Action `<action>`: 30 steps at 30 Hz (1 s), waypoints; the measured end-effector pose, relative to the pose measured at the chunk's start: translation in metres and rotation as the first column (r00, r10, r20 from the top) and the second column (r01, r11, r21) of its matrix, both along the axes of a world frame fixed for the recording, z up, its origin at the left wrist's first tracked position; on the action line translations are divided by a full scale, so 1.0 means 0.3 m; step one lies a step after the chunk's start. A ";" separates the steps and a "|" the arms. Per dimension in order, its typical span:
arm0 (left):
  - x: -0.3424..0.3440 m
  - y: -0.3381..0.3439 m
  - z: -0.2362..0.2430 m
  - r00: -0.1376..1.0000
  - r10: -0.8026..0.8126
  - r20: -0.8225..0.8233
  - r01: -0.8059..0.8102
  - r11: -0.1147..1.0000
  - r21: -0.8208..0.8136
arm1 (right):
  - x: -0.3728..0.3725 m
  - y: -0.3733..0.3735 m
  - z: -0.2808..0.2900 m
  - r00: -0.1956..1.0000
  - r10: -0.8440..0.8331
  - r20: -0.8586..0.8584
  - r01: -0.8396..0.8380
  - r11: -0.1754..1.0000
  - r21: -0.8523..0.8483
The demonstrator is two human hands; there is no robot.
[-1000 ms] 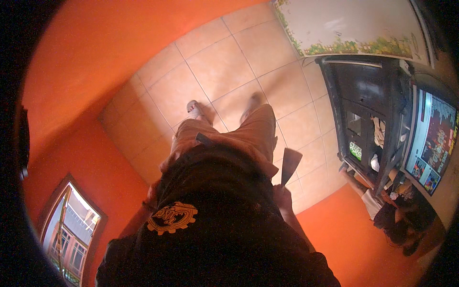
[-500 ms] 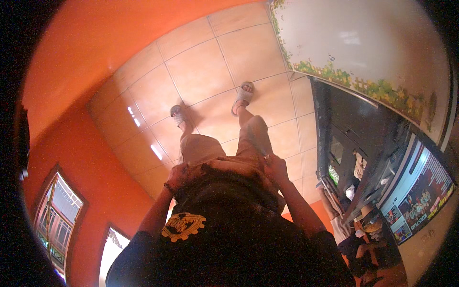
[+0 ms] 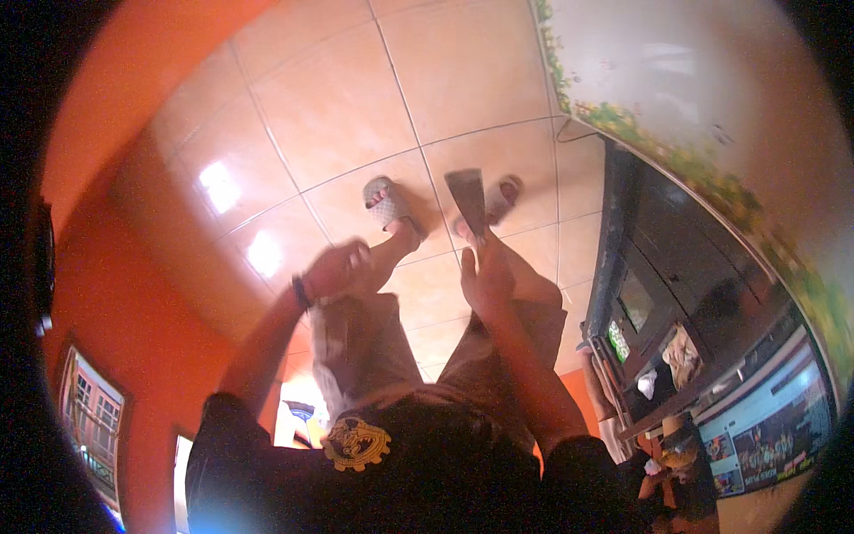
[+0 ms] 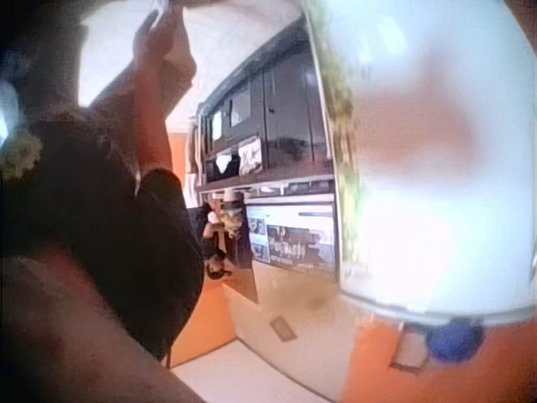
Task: The person kneels on a tiled floor and uses a metal scraper to remove residue from the tile surface and grout lines. They move systematically across the floor, scraping different areas while supporting themselves with one hand.
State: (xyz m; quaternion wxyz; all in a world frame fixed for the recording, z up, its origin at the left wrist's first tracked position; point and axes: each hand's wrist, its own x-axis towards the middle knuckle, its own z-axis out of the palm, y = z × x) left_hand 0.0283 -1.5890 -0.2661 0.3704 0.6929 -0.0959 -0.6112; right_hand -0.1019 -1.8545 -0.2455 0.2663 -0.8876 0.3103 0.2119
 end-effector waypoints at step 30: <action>-0.017 -0.094 -1.397 0.392 -0.005 0.920 -0.111 0.992 0.052 | 0.690 0.029 -1.212 0.861 0.502 0.080 -0.476 0.851 -0.220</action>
